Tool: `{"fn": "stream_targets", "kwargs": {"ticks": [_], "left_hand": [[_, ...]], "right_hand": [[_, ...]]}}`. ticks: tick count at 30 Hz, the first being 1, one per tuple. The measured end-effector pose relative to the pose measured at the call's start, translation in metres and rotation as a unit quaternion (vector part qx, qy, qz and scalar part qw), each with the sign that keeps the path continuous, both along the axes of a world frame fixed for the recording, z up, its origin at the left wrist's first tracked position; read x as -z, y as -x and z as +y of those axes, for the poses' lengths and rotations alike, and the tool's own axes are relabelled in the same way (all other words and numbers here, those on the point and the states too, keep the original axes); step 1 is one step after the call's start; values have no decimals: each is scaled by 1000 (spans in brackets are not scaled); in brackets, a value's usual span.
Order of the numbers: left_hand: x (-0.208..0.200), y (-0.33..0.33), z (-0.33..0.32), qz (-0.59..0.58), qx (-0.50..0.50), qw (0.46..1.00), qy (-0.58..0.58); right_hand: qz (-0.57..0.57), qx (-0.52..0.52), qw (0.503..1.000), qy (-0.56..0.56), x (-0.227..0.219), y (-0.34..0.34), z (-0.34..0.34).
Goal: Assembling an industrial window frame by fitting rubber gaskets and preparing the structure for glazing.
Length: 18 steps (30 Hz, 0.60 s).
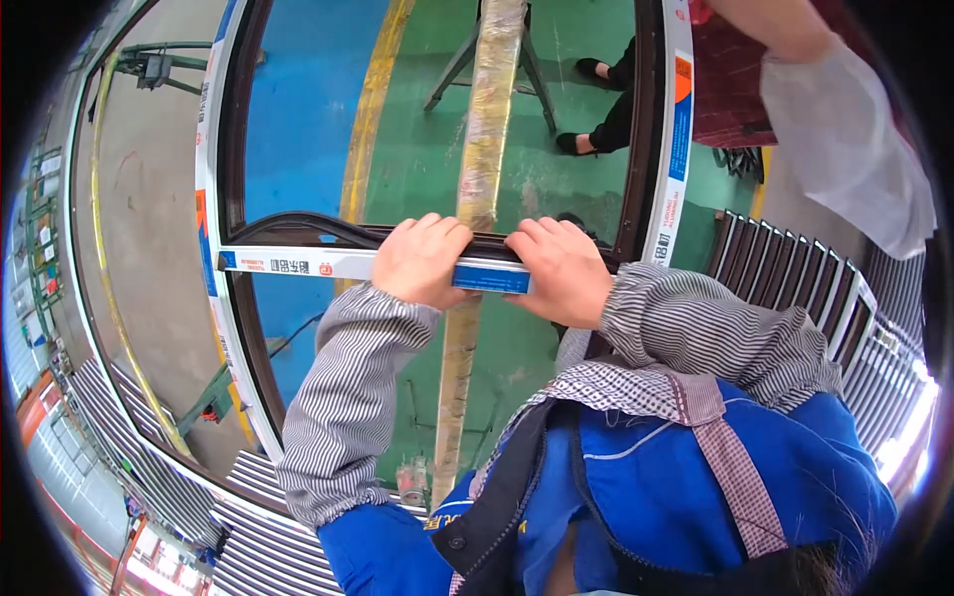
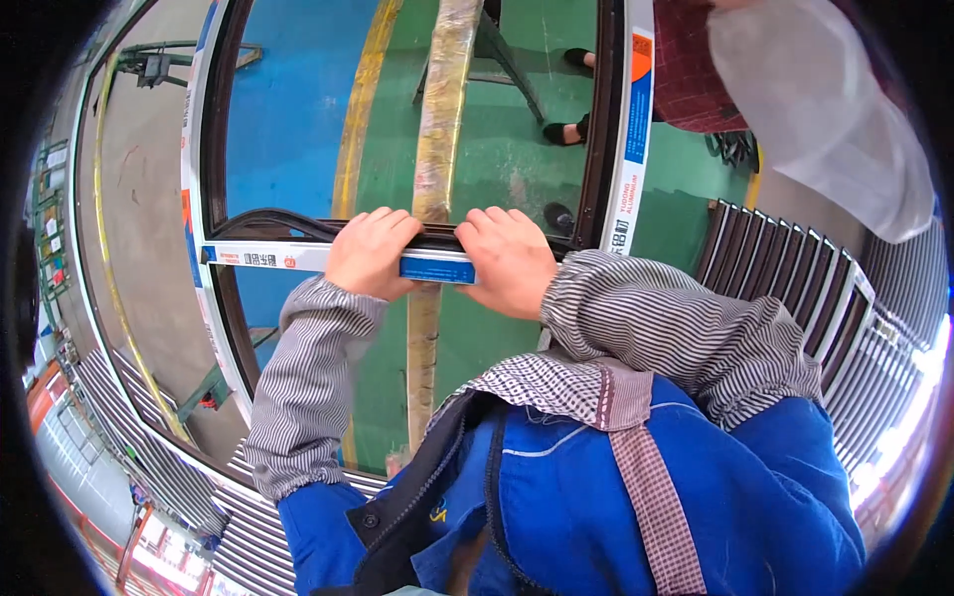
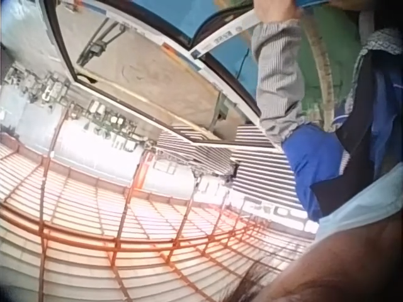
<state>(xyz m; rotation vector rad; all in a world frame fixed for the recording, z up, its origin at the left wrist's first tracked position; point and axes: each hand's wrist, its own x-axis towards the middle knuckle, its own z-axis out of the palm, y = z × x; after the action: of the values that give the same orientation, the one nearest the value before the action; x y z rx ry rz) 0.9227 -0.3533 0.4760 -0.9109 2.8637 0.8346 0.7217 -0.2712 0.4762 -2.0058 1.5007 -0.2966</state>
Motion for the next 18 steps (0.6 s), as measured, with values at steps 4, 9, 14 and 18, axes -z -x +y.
{"fn": "stream_targets", "kwargs": {"ticks": [4,9,14,18], "left_hand": [[7,7,0,9,44,999,-7],[5,10,-4,9,80,997,-11],[-1,36,20,10,36,999,2],[4,57,31,11,62,998,10]], "right_hand": [[-3,-64,998,25,7,9,1],[-19,-108,993,49,5,11,-3],[24,-10,999,25,-4,28,18],[24,-31,999,29,-2,42,24]]}}
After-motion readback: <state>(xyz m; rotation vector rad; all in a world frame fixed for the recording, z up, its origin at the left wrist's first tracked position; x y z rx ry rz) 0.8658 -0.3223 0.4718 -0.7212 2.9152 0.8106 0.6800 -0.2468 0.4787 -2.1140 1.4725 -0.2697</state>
